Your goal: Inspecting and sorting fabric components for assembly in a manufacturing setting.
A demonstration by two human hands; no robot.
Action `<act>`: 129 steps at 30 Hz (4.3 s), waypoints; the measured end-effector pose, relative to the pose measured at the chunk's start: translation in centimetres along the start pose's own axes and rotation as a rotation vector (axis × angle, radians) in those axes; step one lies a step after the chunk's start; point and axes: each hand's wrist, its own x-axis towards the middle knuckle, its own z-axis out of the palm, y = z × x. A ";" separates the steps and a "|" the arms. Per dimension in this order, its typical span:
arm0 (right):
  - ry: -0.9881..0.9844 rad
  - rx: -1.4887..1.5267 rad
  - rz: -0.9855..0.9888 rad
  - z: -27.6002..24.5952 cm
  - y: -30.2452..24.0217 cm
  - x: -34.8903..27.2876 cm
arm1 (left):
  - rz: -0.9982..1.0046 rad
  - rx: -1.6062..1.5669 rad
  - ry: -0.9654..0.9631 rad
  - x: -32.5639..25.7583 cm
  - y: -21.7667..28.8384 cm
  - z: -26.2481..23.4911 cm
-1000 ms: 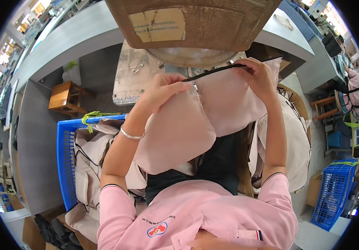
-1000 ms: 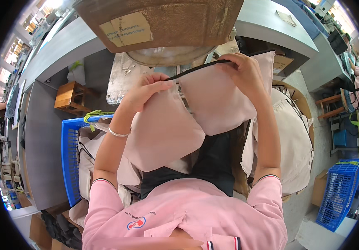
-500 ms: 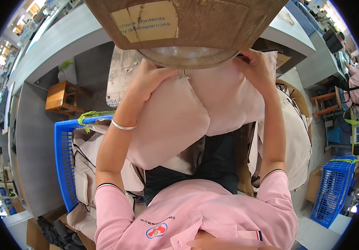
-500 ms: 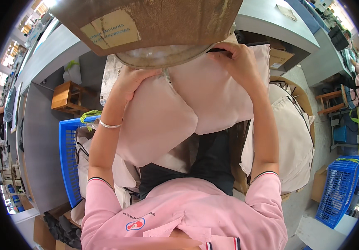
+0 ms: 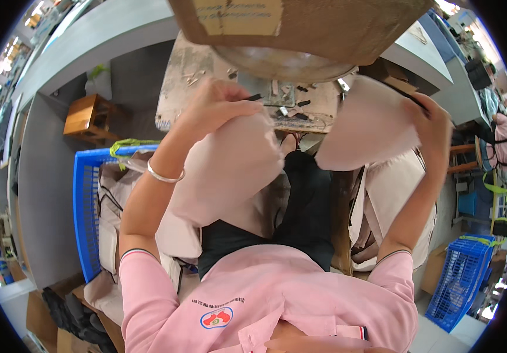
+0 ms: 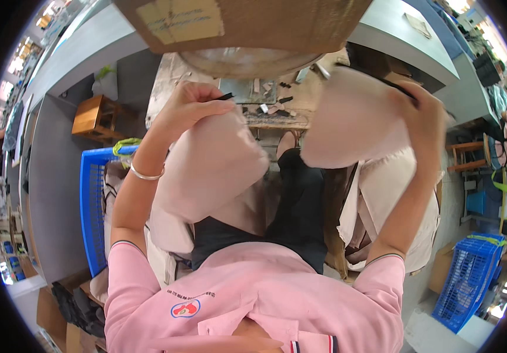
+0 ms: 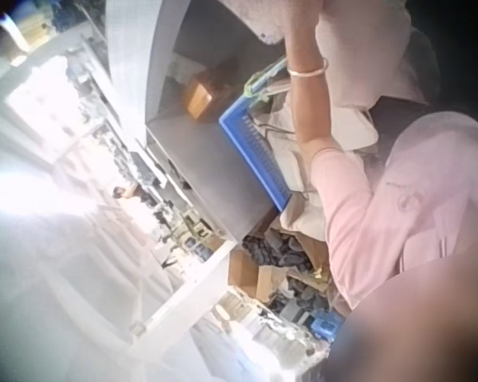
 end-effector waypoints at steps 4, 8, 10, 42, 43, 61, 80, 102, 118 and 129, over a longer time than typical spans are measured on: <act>0.217 -0.208 0.173 -7.7 6.8 -0.3 | 0.089 0.202 0.047 -1.0 0.7 1.1; 0.231 -0.406 0.379 -13.6 14.7 0.0 | 0.206 0.356 -0.034 -1.3 2.1 1.8; 0.334 -0.557 0.431 -12.1 15.4 -1.2 | 0.237 0.398 -0.040 -1.0 2.4 2.8; 0.046 0.012 -0.224 4.2 -7.8 -3.6 | 0.089 -0.034 0.114 -3.8 1.6 3.4; 0.021 0.024 -0.221 4.9 -7.4 -3.2 | 0.081 0.007 0.092 -3.0 1.9 2.7; -0.125 0.126 -0.214 9.6 -5.3 1.9 | -0.060 -0.237 -0.004 3.1 1.5 -1.4; 0.031 -0.388 0.115 -7.1 4.3 -0.7 | 0.023 0.370 -0.057 -1.7 0.6 -1.8; -0.297 -0.198 -0.575 17.1 -14.2 -14.7 | 0.287 0.290 0.118 -9.0 -2.3 3.6; 0.004 0.047 -0.313 5.5 -10.2 -6.7 | 0.234 0.191 0.081 -7.1 1.7 1.0; -0.065 -0.040 -0.275 8.8 -6.2 0.6 | 0.087 -0.066 0.062 2.9 0.9 1.5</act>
